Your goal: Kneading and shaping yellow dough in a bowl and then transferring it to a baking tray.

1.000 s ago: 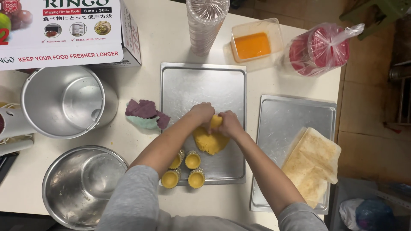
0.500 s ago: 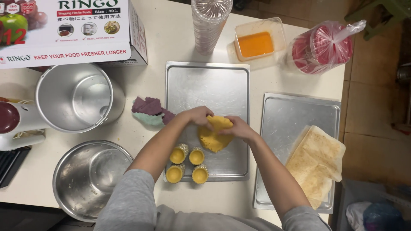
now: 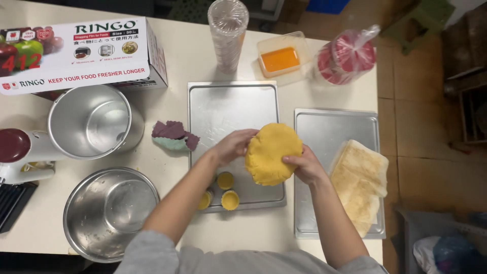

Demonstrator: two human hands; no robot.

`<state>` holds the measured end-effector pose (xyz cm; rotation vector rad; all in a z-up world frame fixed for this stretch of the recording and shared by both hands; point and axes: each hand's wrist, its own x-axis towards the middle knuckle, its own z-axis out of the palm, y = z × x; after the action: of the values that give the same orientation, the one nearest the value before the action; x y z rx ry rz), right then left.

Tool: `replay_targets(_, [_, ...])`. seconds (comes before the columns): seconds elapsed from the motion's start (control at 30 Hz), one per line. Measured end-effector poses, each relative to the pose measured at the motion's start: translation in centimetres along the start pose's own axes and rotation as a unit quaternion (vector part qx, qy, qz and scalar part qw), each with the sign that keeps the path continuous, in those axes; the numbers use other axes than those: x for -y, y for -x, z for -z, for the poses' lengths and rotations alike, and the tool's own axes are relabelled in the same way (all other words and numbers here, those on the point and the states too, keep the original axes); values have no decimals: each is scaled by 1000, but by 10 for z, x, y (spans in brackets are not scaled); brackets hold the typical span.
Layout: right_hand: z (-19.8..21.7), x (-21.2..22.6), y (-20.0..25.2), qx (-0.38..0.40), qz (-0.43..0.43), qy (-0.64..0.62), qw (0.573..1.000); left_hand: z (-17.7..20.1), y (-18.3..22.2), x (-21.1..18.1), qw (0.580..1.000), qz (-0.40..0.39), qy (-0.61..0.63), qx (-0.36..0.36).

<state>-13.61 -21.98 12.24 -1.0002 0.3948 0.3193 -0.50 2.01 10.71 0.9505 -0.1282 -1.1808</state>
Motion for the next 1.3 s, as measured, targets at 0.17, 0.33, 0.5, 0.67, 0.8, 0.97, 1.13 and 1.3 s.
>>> replay_targets(0.17, [-28, -9, 56, -73, 108, -16, 991, -64, 37, 70, 975, -64, 180, -112])
replay_targets(0.33, [-67, -20, 98, -132, 228, 189, 946, -118, 53, 86, 933, -98, 144, -316])
replay_targets(0.5, [-122, -10, 147, -60, 335, 609, 716, -136, 71, 74, 906, -93, 380, -163])
replay_targets(0.67, [-69, -24, 147, -70, 358, 491, 791, -152, 97, 74, 923, -103, 367, -47])
replay_targets(0.8, [-39, -44, 135, -120, 228, 70, 964, -174, 101, 91, 917, -100, 384, 29])
replay_targets(0.97, [-22, -84, 162, -107, 12, -176, 978, -178, 102, 132, 944, -14, 321, -78])
replay_targets(1.13, [-7, -106, 179, -127, -68, -147, 979, -158, 100, 191, 962, -84, 4, -258])
replay_targets(1.3, [8, -90, 144, -156, -19, -90, 984, -135, 95, 172, 954, -57, 204, -213])
